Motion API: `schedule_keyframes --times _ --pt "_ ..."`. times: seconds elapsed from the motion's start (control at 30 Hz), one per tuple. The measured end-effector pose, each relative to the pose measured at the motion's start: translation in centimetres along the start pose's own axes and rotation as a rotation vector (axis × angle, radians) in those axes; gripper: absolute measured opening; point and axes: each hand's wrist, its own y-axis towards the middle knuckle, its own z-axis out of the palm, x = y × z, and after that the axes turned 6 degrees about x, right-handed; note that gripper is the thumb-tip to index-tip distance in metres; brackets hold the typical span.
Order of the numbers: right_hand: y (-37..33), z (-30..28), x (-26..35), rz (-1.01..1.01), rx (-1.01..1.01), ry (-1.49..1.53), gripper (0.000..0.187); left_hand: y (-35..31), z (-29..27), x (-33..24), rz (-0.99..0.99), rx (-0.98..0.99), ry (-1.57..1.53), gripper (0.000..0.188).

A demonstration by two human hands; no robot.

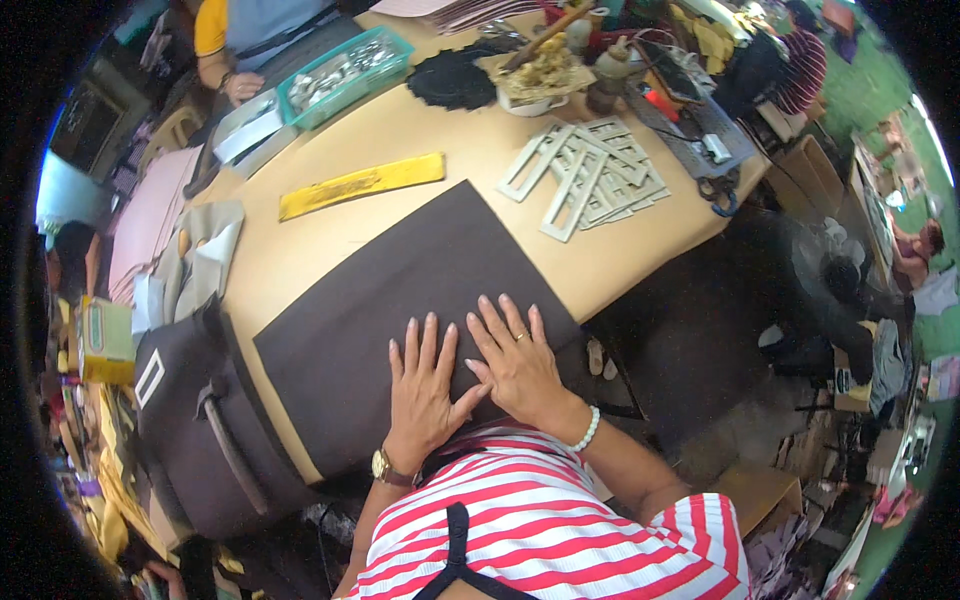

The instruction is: The person positions leather panels and applies glue or adhesive to specific rectangular sections using a small spreader, then aligns and presses the leather components together by hand.

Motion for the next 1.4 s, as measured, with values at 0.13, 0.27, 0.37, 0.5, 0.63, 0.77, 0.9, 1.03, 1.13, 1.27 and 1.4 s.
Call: schedule_keyframes --times 0.13,0.27,0.37,0.5,0.63,0.77,0.9,1.03,1.13,1.27,1.4 --pt "0.7 -2.1 -2.7 0.059 -0.203 0.097 0.033 -0.2 0.4 -0.1 -0.009 0.085 0.089 0.077" --pt "4.2 -6.2 -9.2 0.141 -0.482 0.038 0.020 -0.4 0.4 -0.1 0.017 0.120 0.100 0.077" --pt "6.7 -8.2 -14.5 0.301 -0.572 -0.085 0.018 -0.4 0.3 -0.3 0.030 0.133 0.095 0.077" --pt "10.4 -8.8 -18.3 0.448 -0.527 -0.150 0.022 -0.6 0.5 -0.1 0.022 0.138 0.086 0.077" --pt "13.9 -9.3 -17.8 0.654 -0.334 -0.195 0.037 -0.8 0.4 0.0 0.024 0.128 0.106 0.078" --pt "15.5 -9.0 -18.8 0.819 -0.232 -0.168 0.050 -0.7 0.7 0.0 0.032 0.111 0.094 0.079" --pt "15.6 -9.0 -20.0 0.865 -0.256 -0.098 0.052 -0.8 0.6 0.0 0.030 0.096 0.075 0.078" --pt "15.6 -9.8 -21.6 0.846 -0.271 -0.093 0.053 -0.7 0.9 0.3 0.047 0.089 0.072 0.078" --pt "16.4 -9.7 -20.2 0.677 -0.394 -0.201 0.044 -0.7 1.0 0.4 0.051 0.085 0.075 0.079" --pt "21.4 -7.4 -11.9 0.220 -0.370 -0.030 0.038 -1.0 1.1 0.6 0.052 0.079 0.060 0.079" --pt "27.5 0.4 -7.0 -0.209 -0.304 -0.121 0.040 -0.8 0.7 0.5 0.075 0.063 0.058 0.080"
